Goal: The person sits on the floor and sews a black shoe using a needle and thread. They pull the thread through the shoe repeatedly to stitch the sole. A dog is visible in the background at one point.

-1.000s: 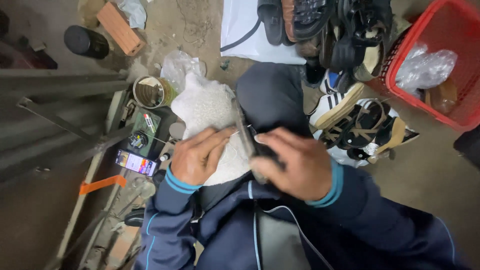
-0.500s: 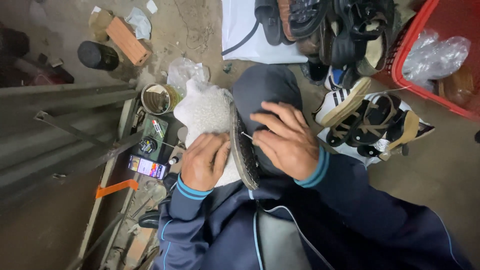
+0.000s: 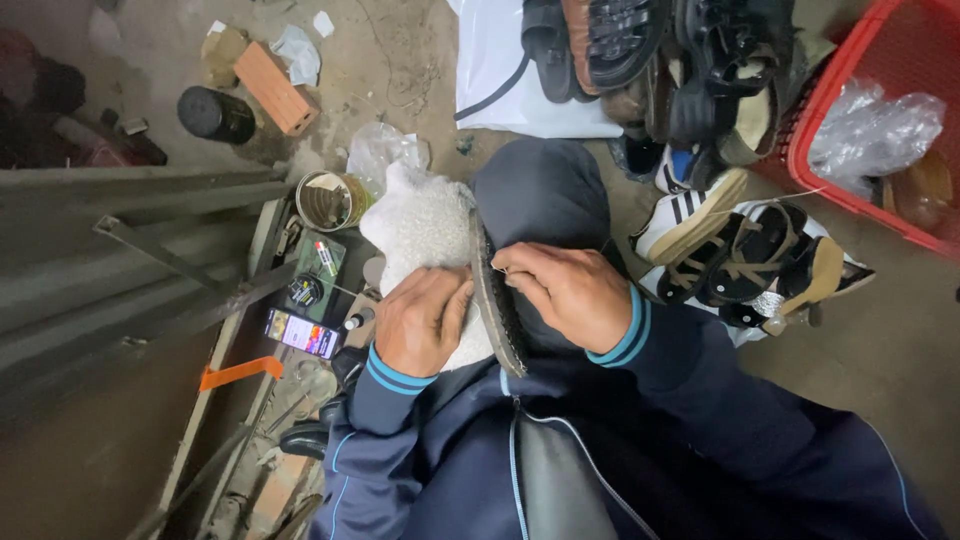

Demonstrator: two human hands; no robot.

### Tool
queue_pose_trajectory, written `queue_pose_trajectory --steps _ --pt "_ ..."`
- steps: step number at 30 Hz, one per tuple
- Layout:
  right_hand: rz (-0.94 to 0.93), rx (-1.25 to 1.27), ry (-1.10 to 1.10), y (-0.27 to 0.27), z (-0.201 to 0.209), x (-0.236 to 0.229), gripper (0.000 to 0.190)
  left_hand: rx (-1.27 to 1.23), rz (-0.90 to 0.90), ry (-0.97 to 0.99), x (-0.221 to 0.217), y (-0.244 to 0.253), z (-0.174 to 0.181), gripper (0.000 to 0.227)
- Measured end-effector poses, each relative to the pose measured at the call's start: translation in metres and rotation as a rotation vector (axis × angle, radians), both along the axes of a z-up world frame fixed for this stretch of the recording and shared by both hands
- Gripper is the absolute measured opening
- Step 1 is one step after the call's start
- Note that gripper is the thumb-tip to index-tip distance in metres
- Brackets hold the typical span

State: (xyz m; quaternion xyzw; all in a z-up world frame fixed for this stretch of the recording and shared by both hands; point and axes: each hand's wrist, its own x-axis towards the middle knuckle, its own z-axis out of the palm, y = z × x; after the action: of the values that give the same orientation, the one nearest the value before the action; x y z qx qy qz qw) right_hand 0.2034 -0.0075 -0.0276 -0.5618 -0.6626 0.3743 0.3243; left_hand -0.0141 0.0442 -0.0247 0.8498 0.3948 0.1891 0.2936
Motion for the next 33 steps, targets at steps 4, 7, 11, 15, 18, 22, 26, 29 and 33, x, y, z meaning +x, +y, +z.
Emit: queue_pose_trajectory --steps 4,7,11,15,18,22,26,29,33 --pt "0.099 -0.019 -0.030 -0.006 0.000 0.005 0.031 -0.008 -0.006 -0.029 -0.004 0.000 -0.002 0.020" --pt "0.085 0.026 -0.007 -0.006 0.016 0.007 0.041 -0.079 -0.034 -0.073 -0.007 0.000 -0.003 0.020" --pt "-0.018 0.046 -0.032 -0.008 0.016 0.003 0.043 -0.038 0.100 0.121 -0.020 -0.006 -0.002 0.037" --pt "-0.053 -0.010 -0.083 -0.009 0.017 0.005 0.046 -0.093 0.302 0.355 -0.060 -0.012 -0.004 0.057" --pt "0.011 -0.112 -0.073 -0.022 0.002 0.009 0.035 -0.128 0.350 0.357 -0.068 -0.017 0.005 0.056" --pt "0.045 -0.099 -0.037 -0.031 0.009 0.008 0.030 -0.122 0.369 0.284 -0.045 -0.021 0.000 0.054" --pt "0.000 -0.039 0.290 -0.027 0.043 0.014 0.012 -0.426 0.353 -0.136 -0.056 -0.025 -0.035 0.034" --pt "0.014 -0.014 0.576 -0.036 0.045 0.020 0.020 -0.573 0.385 -0.320 -0.072 -0.031 -0.054 0.029" --pt "0.022 -0.016 0.847 -0.039 0.041 -0.003 0.018 -0.548 0.425 -0.403 -0.050 -0.033 -0.019 0.018"
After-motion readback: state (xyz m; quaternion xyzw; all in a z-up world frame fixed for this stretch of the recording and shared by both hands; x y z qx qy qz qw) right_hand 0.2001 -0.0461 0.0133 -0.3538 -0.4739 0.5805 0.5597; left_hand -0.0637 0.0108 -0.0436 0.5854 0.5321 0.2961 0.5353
